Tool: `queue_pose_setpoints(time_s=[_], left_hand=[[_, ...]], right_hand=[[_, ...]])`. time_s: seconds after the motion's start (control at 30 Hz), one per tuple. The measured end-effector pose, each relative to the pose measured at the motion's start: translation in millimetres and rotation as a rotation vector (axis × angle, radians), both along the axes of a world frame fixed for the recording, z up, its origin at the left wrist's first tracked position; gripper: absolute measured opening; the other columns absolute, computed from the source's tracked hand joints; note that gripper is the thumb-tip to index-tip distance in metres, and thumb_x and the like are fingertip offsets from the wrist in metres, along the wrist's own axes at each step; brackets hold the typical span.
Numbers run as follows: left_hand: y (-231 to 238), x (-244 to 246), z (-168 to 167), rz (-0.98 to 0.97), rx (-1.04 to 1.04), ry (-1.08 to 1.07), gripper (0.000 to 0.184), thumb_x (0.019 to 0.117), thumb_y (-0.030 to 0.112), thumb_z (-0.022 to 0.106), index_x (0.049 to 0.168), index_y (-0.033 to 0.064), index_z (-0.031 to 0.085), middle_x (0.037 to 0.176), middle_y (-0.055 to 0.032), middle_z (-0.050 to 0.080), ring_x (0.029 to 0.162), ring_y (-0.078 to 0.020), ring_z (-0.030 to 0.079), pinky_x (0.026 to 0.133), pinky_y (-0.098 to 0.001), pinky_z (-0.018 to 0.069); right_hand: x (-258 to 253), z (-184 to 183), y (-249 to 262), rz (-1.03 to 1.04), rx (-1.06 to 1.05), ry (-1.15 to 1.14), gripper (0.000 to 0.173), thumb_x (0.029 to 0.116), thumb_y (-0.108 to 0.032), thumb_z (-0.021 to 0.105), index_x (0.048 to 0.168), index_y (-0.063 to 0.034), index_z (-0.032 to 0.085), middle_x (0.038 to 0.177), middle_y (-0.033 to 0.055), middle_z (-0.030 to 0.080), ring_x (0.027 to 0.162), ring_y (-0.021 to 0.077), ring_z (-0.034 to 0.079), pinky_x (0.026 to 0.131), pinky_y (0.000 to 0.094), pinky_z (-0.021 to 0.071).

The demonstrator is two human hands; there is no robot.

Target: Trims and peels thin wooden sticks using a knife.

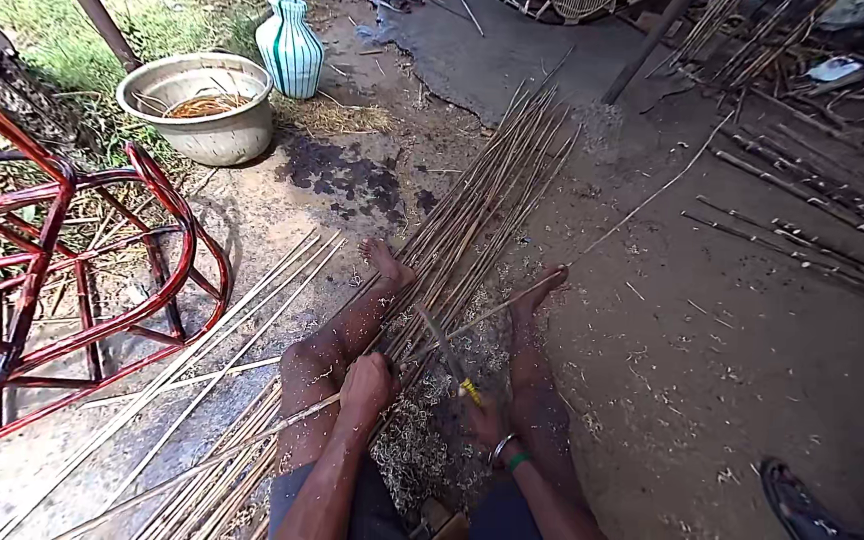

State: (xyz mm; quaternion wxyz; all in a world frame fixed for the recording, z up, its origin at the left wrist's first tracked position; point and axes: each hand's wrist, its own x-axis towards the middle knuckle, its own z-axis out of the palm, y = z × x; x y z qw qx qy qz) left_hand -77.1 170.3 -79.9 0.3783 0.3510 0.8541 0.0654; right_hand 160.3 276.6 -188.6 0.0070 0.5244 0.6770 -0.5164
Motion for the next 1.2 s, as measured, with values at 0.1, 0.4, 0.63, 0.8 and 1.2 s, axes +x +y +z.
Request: queue_pose_setpoints(time_s=[0.1, 0.4, 0.63, 0.8, 1.2], left_hand=[[3, -3, -2, 0.0, 0.008, -0.023, 0.042, 0.105, 0.047, 0.052, 0.115, 0.0119, 0.074, 0.113, -0.016, 0.073, 0.111, -0.0332, 0.069, 0.097, -0.0548, 0.0534], [3, -7, -6, 0.037, 0.003, -0.032, 0.044, 0.1046, 0.049, 0.052, 0.113, 0.0114, 0.073, 0.111, -0.0164, 0.073, 0.109, -0.0344, 0.07, 0.093, -0.0569, 0.0545], [4, -10, -5, 0.026, 0.004, -0.057, 0.042, 0.1047, 0.048, 0.052, 0.111, 0.013, 0.074, 0.109, -0.0158, 0.073, 0.107, -0.0339, 0.07, 0.092, -0.0581, 0.0543], [7, -15, -3, 0.017, 0.002, -0.073, 0.045, 0.1053, 0.049, 0.05, 0.115, 0.0119, 0.073, 0.112, -0.0168, 0.072, 0.11, -0.0349, 0.069, 0.094, -0.0585, 0.0536], [8, -16, -5, -0.01, -0.029, -0.078, 0.05, 0.1072, 0.05, 0.043, 0.118, 0.0085, 0.07, 0.116, -0.019, 0.071, 0.114, -0.0367, 0.067, 0.095, -0.0607, 0.0521]], right_hand=[[-4, 4, -1, 0.022, 0.018, -0.043, 0.052, 0.1096, -0.042, 0.044, 0.11, 0.005, 0.066, 0.082, 0.0155, 0.061, 0.071, 0.0248, 0.061, 0.072, 0.0442, 0.0534], [-2, 3, -2, 0.14, 0.097, -0.042, 0.052, 0.1066, -0.043, 0.048, 0.11, 0.0046, 0.068, 0.089, 0.0184, 0.067, 0.08, 0.0292, 0.065, 0.08, 0.0505, 0.054], [-4, 3, 2, 0.053, 0.132, -0.079, 0.053, 0.1071, -0.045, 0.047, 0.108, 0.0035, 0.069, 0.086, 0.0169, 0.065, 0.078, 0.0286, 0.064, 0.077, 0.0495, 0.054], [-10, 12, 0, 0.137, 0.138, -0.034, 0.049, 0.1056, -0.042, 0.05, 0.109, 0.003, 0.07, 0.088, 0.0171, 0.067, 0.081, 0.0279, 0.066, 0.081, 0.0499, 0.0539], [-11, 16, -2, 0.188, 0.094, -0.059, 0.051, 0.1066, -0.042, 0.049, 0.113, 0.0047, 0.068, 0.094, 0.0202, 0.068, 0.085, 0.0314, 0.066, 0.085, 0.0516, 0.0533]])
